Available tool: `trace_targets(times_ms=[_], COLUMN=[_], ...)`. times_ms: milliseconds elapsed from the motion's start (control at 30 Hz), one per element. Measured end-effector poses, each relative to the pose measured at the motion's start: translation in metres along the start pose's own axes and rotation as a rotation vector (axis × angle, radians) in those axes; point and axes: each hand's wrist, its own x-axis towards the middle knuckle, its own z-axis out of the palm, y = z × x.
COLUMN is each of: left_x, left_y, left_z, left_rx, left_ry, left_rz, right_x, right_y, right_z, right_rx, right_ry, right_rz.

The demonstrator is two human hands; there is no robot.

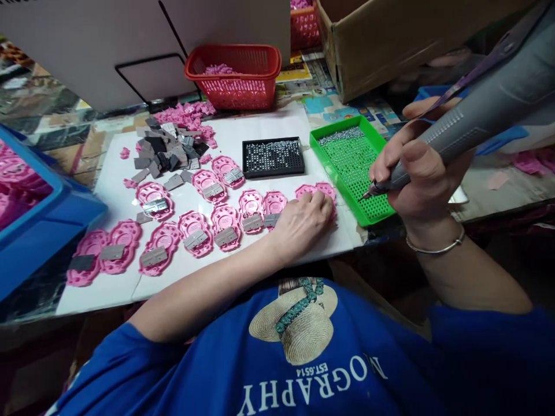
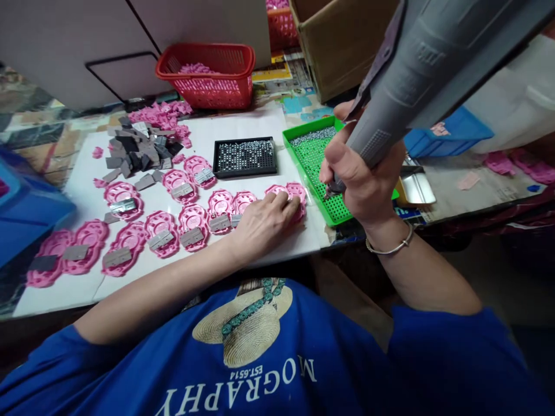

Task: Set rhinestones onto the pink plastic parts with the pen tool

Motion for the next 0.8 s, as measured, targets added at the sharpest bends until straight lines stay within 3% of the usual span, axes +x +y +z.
trace_targets(times_ms=[133, 267, 400, 567, 800], left_x=[0.000, -0.039, -0.070, -0.072, -0.068], left_y=[-0.015, -0.044, -0.067, -0.068, -0.060], left_z=[-0.005, -0.018, -0.022, -0.013, -0.004], left_rx=[0.020, 0.030, 0.001, 0.001, -0.123], left_ry=[0.082, 0.163, 0.104, 0.027, 0.120], left_rz=[-0.017, -0.040, -0.047, -0.027, 0.053], right_x=[0.002, 0.003, 0.003, 0.003, 0.022], right_y=[0.000, -0.003, -0.001, 0.005, 0.016], right_z=[0.002, 0.002, 0.003, 0.007, -0.003], right_rx=[-0.016, 0.012, 0.053, 0.050, -0.067], right_ry=[0.006, -0.004, -0.011, -0.009, 0.036], right_rz=[0.007, 0.018, -0.007, -0.018, -0.041])
